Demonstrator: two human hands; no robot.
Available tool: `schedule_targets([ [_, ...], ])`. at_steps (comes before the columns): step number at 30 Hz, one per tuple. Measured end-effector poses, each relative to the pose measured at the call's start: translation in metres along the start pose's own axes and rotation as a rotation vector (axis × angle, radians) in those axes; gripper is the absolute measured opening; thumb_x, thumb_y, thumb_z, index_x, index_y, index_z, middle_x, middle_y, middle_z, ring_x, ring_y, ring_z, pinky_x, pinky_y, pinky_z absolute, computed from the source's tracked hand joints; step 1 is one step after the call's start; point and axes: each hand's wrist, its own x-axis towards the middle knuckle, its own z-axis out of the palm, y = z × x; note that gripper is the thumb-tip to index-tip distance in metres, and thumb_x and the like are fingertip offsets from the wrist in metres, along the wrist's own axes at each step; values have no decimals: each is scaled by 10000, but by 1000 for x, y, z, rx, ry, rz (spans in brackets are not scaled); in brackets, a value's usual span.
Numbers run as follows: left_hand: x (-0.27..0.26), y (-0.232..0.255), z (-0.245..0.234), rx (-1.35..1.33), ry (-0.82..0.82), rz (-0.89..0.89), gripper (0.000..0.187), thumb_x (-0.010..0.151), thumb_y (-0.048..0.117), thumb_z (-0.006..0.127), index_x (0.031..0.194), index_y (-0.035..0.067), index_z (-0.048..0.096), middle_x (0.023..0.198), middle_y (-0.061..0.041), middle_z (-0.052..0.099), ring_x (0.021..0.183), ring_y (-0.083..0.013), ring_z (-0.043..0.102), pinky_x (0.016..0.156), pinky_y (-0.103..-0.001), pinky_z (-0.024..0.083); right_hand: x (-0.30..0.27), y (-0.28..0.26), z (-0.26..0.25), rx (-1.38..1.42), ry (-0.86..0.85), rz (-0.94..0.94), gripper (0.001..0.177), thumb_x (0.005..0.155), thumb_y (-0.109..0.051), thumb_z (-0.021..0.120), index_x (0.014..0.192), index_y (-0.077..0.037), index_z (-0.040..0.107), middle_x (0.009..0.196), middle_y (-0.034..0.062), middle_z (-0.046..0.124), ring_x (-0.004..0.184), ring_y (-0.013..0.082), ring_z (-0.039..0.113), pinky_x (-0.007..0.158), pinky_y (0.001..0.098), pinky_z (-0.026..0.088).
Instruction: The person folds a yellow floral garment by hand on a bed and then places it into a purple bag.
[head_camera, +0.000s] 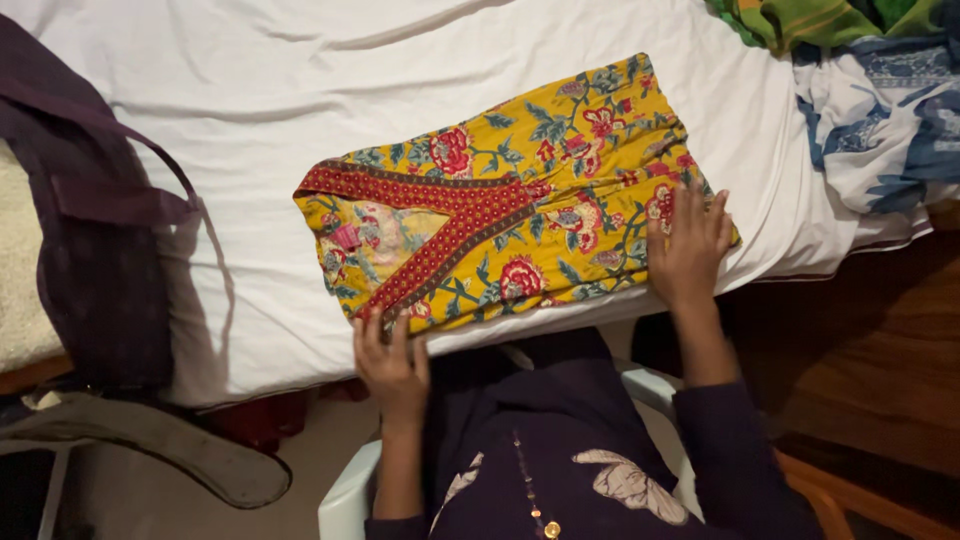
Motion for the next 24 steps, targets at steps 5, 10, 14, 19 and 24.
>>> schedule_targets([
  [5,9,-14,-13,-47,-11,-71,384,843,99,788,1203,131,657,1452,-163,516,1344,-389,491,1122,-492,439,-9,33,6,10,-82,-57,623,1063,-435,466,1568,-70,476,1643,243,367,1519,505,254,1195,635,181],
  [10,4,-13,-11,-280,119,-290,429,854,39,765,1246,4,593,1350,-195,520,1244,-358,541,1052,-449,464,-17,63,19,40,14,54,613,1130,-440,467,1583,-28,453,1666,283,331,1537,516,242,1204,640,192],
  [14,3,-13,-12,-509,122,-532,431,839,56,777,1221,-11,590,1193,-170,516,1055,-295,582,887,-382,502,-36,30,17,31,127,-50,526,1088,-407,542,1467,-42,552,1604,236,454,1526,469,314,1197,615,235],
  [19,5,-19,-3,-455,65,-554,263,889,83,753,1133,16,679,1119,-131,569,1012,-260,621,871,-371,528,-63,-63,10,266,188,-464,328,930,-257,765,1188,-89,651,1267,135,611,1258,371,557,1088,530,420],
  [24,7,-18,5,-254,94,-348,212,965,109,695,1160,24,692,1142,-160,584,1101,-351,573,969,-458,465,-87,-150,3,428,49,-536,296,866,-191,772,1143,-114,699,1198,78,647,1151,303,611,982,464,440],
])
